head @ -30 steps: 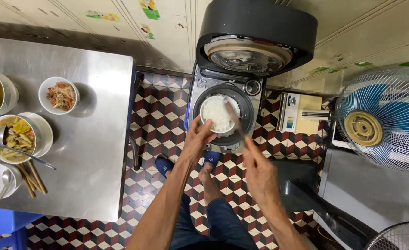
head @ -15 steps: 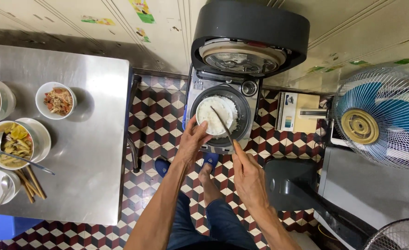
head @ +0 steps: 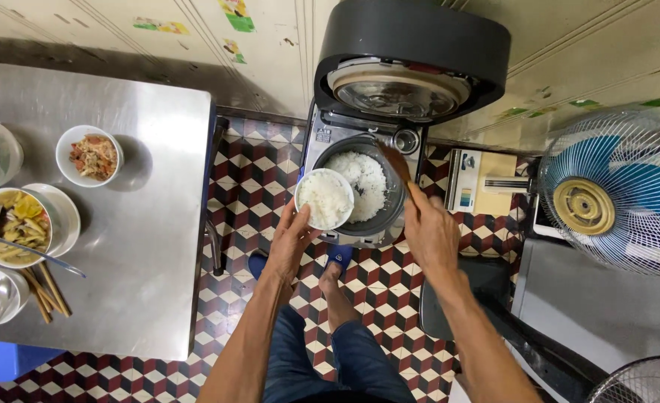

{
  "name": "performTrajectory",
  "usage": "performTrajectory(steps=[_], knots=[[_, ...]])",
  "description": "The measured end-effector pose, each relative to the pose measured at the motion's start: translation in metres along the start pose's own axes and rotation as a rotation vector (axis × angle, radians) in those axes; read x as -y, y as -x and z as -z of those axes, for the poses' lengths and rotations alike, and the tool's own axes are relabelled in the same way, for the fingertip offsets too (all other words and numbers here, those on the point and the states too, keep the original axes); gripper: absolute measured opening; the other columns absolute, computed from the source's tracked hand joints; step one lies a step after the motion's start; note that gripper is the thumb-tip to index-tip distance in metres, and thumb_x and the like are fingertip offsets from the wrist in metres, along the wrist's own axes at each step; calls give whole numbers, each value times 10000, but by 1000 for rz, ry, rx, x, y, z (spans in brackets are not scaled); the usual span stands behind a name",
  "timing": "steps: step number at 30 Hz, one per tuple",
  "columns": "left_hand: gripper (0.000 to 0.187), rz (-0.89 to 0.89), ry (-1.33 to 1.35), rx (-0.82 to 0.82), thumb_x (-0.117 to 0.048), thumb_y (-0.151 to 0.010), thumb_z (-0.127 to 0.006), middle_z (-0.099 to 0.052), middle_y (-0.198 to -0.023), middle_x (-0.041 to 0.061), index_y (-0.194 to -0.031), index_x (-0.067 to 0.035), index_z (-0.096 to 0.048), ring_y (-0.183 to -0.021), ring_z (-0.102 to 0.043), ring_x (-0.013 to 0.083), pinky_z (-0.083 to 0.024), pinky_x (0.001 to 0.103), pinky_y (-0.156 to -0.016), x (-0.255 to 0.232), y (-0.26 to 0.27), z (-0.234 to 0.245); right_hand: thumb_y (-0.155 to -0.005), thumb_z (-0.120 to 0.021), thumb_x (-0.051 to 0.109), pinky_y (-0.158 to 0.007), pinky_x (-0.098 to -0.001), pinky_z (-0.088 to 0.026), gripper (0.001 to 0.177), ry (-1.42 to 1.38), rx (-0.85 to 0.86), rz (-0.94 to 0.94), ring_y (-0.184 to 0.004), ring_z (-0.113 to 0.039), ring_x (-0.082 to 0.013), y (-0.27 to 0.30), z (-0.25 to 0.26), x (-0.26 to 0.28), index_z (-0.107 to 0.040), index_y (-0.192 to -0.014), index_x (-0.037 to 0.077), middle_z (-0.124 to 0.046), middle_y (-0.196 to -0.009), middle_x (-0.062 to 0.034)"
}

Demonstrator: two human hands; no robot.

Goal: The person opens a rice cooker, stirs the cooked rice with a wooden spatula, and serves a portion into a small white bowl on the dining table. They then close the rice cooker and move a blue plastic stool.

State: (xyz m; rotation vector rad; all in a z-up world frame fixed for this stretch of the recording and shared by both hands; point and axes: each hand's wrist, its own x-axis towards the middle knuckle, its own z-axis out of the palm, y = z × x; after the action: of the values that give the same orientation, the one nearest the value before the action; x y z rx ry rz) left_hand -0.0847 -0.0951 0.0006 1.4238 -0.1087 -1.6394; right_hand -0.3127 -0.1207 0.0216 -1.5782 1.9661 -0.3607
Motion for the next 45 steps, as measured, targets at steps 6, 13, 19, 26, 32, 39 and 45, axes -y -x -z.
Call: performTrajectory(steps=[6,13,19,26,32,39,45], knots=[[635,-12,31,15,-329,-870,-635,-500,-1138,127,-1427,-124,-411,-972,-578,229,-510,411,-930,2,8,6,-957,-474,327,-621,-522,-509,374,236,-12,196,-695,-650,-402,-36,-16,-3,-598,-1297,235,-636,-923,-177],[577,-21,54,5,-343,-893,-602,-514,-1145,112,-1409,-134,-449,-998,-566,222,-490,399,-944,2,12,13,-961,-464,319,-600,-511,-508,364,280,-84,266,-689,-641,-416,-59,-30,-1,-625,-1251,166,-626,-888,-195],[575,-55,43,3,-365,-896,-595,-519,-1169,92,-1405,-136,-458,-1019,-540,198,-454,393,-985,3,7,18,-937,-477,326,-680,-508,-514,365,252,95,145,-784,-662,-406,-32,-6,-1,-609,-1269,249,-659,-924,-165],[593,-47,43,-14,-370,-897,-592,-484,-1265,118,-1411,-112,-446,-1182,-473,261,-366,418,-1046,-11,14,11,-867,-592,285,-690,-425,-504,355,-62,203,-163,-820,-678,-336,6,-6,-30,-673,-1210,242,-710,-797,-159],[608,-43,80,-1,-359,-895,-593,-505,-1246,127,-1420,-103,-425,-1145,-504,254,-386,424,-1024,-10,16,13,-868,-600,282,-634,-387,-496,352,-154,177,-200,-693,-661,-263,-5,7,2,-674,-1199,186,-696,-678,-121],[631,-21,169,16,-405,-900,-557,-519,-1271,140,-1437,-112,-404,-1142,-534,265,-446,415,-979,-8,17,15,-895,-573,184,-350,-220,-395,378,-531,145,-305,-448,-487,-139,22,-15,-12,-591,-1223,-1,-636,-620,-155],[588,-27,265,69,-411,-919,-555,-552,-1233,146,-1401,-92,-445,-1069,-592,263,-514,382,-891,7,8,26,-937,-534,252,-439,-280,-444,356,-444,108,-358,-499,-557,-179,58,-19,-4,-630,-1196,26,-621,-593,-113]])
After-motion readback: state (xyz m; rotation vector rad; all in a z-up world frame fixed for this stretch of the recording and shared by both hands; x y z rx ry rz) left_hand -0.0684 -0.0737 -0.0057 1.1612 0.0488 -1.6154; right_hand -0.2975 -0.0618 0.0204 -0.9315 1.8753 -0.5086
